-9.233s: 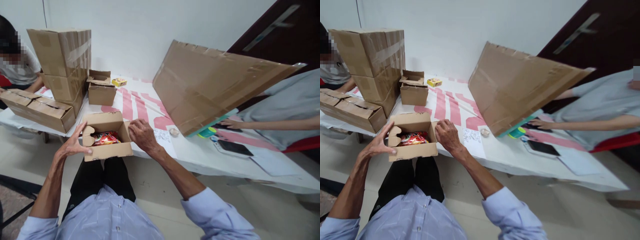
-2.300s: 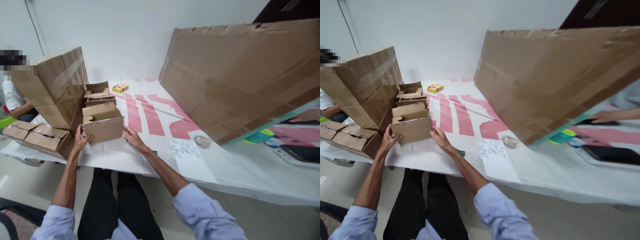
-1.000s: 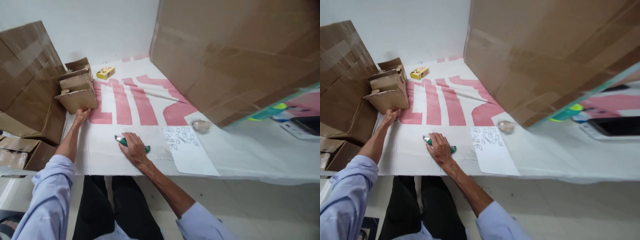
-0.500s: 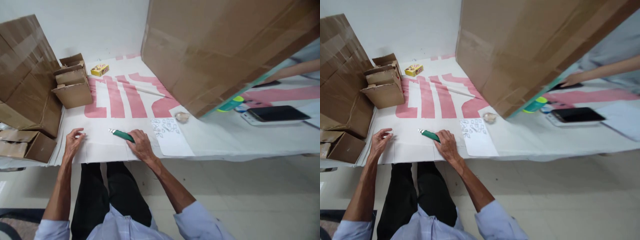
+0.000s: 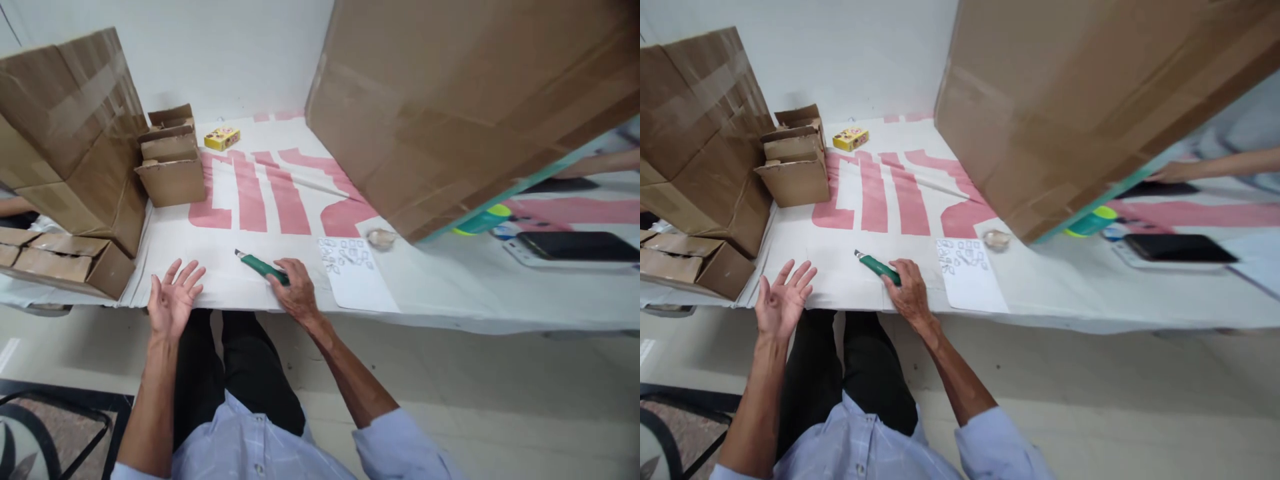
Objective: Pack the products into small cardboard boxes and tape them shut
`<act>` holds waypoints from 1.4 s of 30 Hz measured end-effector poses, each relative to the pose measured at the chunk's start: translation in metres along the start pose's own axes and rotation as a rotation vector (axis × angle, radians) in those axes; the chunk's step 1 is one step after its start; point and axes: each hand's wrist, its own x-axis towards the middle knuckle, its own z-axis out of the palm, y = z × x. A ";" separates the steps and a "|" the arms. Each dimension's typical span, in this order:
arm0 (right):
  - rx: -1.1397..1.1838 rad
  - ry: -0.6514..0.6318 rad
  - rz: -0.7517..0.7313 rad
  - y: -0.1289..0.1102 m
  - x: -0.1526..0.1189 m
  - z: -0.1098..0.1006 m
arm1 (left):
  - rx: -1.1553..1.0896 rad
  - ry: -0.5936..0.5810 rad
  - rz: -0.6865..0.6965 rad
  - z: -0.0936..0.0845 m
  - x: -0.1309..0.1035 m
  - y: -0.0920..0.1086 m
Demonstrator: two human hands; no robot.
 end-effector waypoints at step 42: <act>-0.514 -0.216 0.002 0.032 0.035 0.027 | 1.582 0.548 0.709 -0.109 -0.020 0.122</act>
